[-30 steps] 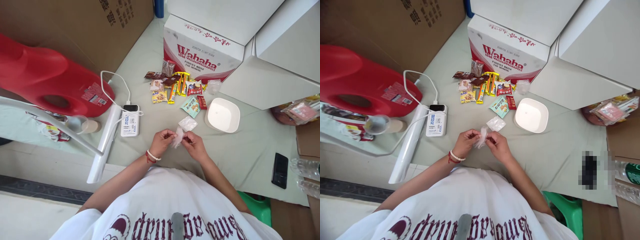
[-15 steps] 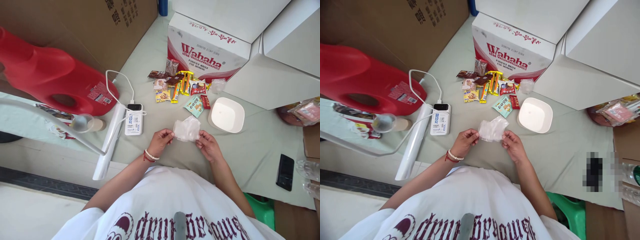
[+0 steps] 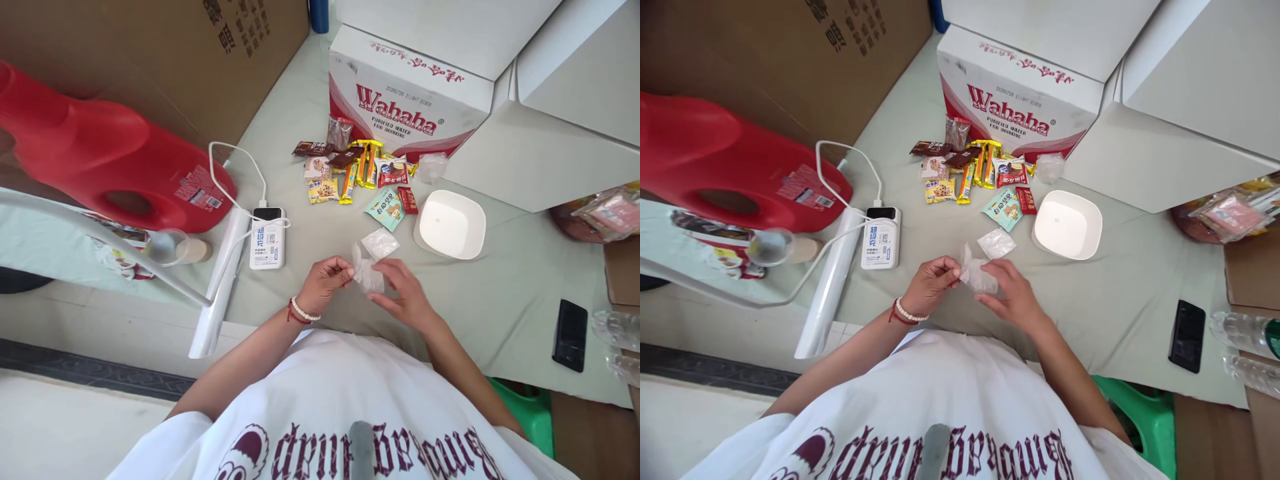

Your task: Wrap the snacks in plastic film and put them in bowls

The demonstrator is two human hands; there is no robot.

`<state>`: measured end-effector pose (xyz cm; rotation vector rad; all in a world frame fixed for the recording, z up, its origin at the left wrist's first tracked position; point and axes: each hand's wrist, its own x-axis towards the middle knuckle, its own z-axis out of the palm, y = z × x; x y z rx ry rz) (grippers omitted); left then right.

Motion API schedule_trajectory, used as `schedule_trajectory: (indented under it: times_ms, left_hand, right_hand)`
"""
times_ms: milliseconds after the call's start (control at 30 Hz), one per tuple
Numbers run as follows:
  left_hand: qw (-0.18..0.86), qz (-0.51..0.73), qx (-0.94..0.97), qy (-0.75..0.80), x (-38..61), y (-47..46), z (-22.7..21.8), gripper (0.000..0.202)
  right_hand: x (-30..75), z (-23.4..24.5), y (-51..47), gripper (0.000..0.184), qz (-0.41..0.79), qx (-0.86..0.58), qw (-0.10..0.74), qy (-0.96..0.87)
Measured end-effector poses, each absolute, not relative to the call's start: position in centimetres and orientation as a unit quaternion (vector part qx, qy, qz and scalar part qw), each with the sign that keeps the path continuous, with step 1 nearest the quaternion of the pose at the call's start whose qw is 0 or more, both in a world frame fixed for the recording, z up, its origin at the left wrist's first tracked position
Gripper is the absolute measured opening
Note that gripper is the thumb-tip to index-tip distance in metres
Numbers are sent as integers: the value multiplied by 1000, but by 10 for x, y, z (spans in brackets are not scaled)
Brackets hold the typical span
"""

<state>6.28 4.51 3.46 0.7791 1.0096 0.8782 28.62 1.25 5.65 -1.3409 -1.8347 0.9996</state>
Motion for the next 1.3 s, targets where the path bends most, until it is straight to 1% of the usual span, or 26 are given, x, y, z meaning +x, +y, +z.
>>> schedule_trajectory:
  times_ms: [33,67,133,200,300,400,500,600,667,767,833,867,933,1000,1067,1167,1300]
  left_hand:
    - [715,402,347,455,63,46,36,48]
    - [714,411,339,455,63,46,36,49]
    - [710,433,317,456,59,46,36,51]
    - [709,452,290,456,52,45,34,53]
    - [708,458,269,465,39,42,31,53]
    - [705,447,294,467,29,40,26,49]
    - [684,453,335,463,23,37,20,46]
    - [637,426,420,486,20,32,16,40]
    - [570,389,496,526,18,27,18,32]
    - [438,380,583,569,19,21,33,22]
    - [415,388,621,540,25,22,50,14]
    - [430,387,635,512,31,24,58,12]
    - [470,380,647,465,48,33,71,16]
    - [488,382,657,428,70,43,77,18]
    - [510,373,665,399,90,53,76,22]
    - [559,365,638,384,109,61,68,22]
    - [665,374,513,393,106,63,57,37]
  right_hand:
    - [279,55,15,22,400,-505,306,-701]
    - [273,52,17,16,417,-510,300,-689]
    - [266,46,20,18,460,-538,328,-625]
    - [268,41,20,21,520,-561,378,-521]
    - [287,40,19,28,599,-560,430,-378]
    - [313,43,16,33,612,-566,453,-315]
    - [333,47,10,33,581,-587,480,-297]
    - [341,50,4,30,559,-585,517,-279]
    - [339,52,3,27,559,-567,545,-262]
    - [331,56,5,24,559,-549,562,-265]
    - [324,61,9,25,566,-543,553,-280]
    - [320,64,11,26,575,-539,545,-286]
    - [312,70,16,28,595,-531,526,-296]
    - [303,76,22,29,607,-530,507,-305]
    - [295,82,27,32,607,-538,497,-307]
    - [290,89,34,37,590,-555,502,-304]
    - [295,92,38,40,561,-574,509,-310]
